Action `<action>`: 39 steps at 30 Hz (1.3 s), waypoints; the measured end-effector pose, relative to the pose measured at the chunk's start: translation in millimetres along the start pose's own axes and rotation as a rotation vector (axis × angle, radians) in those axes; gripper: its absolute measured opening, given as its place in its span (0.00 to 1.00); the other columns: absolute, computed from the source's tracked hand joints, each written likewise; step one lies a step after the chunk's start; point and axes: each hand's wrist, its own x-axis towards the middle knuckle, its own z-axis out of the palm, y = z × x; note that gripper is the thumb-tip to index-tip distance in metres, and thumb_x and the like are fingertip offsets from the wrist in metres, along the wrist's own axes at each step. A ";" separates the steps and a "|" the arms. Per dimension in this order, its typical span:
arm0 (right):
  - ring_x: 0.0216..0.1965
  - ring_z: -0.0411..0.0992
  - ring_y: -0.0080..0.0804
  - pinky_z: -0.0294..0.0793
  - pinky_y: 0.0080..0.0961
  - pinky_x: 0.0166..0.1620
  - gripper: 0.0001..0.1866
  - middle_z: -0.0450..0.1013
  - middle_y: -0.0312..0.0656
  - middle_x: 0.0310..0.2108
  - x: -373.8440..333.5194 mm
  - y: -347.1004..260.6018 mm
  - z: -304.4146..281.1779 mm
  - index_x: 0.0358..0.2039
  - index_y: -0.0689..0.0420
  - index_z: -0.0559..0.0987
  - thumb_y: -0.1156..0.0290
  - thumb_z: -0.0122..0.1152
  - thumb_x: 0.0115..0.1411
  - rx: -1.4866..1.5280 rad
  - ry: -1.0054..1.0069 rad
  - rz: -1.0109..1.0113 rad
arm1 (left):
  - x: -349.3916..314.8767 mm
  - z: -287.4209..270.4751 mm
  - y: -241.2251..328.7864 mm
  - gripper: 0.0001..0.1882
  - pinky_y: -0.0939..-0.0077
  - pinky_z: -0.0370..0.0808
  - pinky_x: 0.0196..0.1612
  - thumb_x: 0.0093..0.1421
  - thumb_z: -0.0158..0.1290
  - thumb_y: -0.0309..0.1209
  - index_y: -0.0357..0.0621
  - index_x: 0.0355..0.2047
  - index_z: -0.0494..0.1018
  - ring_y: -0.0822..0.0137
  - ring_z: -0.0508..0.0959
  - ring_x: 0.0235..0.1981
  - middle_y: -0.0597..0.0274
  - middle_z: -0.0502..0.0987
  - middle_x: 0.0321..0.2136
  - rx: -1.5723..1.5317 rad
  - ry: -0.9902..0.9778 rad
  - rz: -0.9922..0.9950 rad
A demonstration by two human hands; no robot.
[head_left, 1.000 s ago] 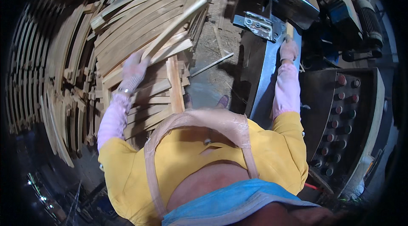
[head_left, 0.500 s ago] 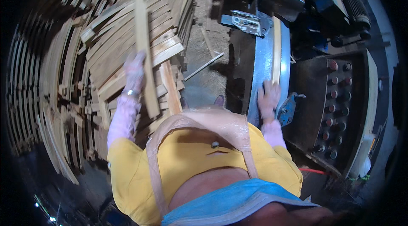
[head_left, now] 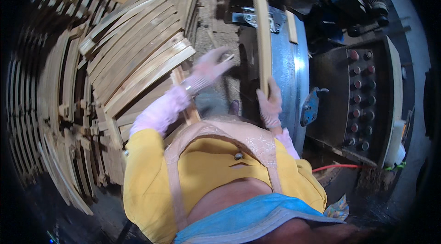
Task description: The person operates a jointer machine by feeding wood slats across the blade and then stacks the processed wood pieces onto a large pile.
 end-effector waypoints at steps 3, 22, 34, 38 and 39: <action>0.56 0.72 0.54 0.72 0.43 0.59 0.31 0.74 0.55 0.56 -68.7 30.0 -62.7 0.60 0.62 0.74 0.69 0.70 0.56 -0.389 0.052 0.142 | -54.2 -70.9 -63.9 0.32 0.51 0.65 0.68 0.55 0.66 0.42 0.45 0.59 0.74 0.44 0.69 0.65 0.43 0.73 0.60 0.699 0.116 0.125; 0.47 0.77 0.49 0.77 0.39 0.51 0.18 0.80 0.45 0.48 211.5 5.2 41.4 0.52 0.48 0.82 0.65 0.57 0.63 -0.008 -0.192 0.021 | 4.8 -88.8 22.8 0.19 0.73 0.77 0.38 0.64 0.57 0.41 0.36 0.44 0.82 0.68 0.80 0.33 0.58 0.83 0.31 -0.297 0.466 -0.218; 0.48 0.77 0.51 0.74 0.43 0.56 0.28 0.80 0.52 0.44 46.5 20.3 -84.8 0.58 0.55 0.78 0.58 0.66 0.58 -0.448 -0.160 0.285 | -65.9 -149.8 -113.0 0.31 0.45 0.67 0.64 0.51 0.65 0.34 0.48 0.57 0.74 0.41 0.72 0.59 0.45 0.73 0.57 1.055 0.280 0.267; 0.58 0.68 0.51 0.68 0.45 0.61 0.30 0.74 0.47 0.54 24.1 61.0 -97.4 0.57 0.56 0.76 0.62 0.69 0.53 -0.980 -0.099 0.065 | -126.6 -211.3 -175.3 0.34 0.45 0.65 0.65 0.48 0.65 0.28 0.52 0.58 0.73 0.40 0.69 0.61 0.45 0.70 0.61 1.252 0.223 0.141; 0.58 0.67 0.53 0.65 0.46 0.62 0.29 0.72 0.46 0.56 34.0 68.9 -89.6 0.57 0.58 0.76 0.62 0.67 0.56 -1.028 -0.048 -0.050 | -135.9 -215.9 -180.2 0.35 0.45 0.65 0.66 0.47 0.65 0.27 0.53 0.59 0.72 0.40 0.69 0.62 0.45 0.69 0.61 1.307 0.278 0.276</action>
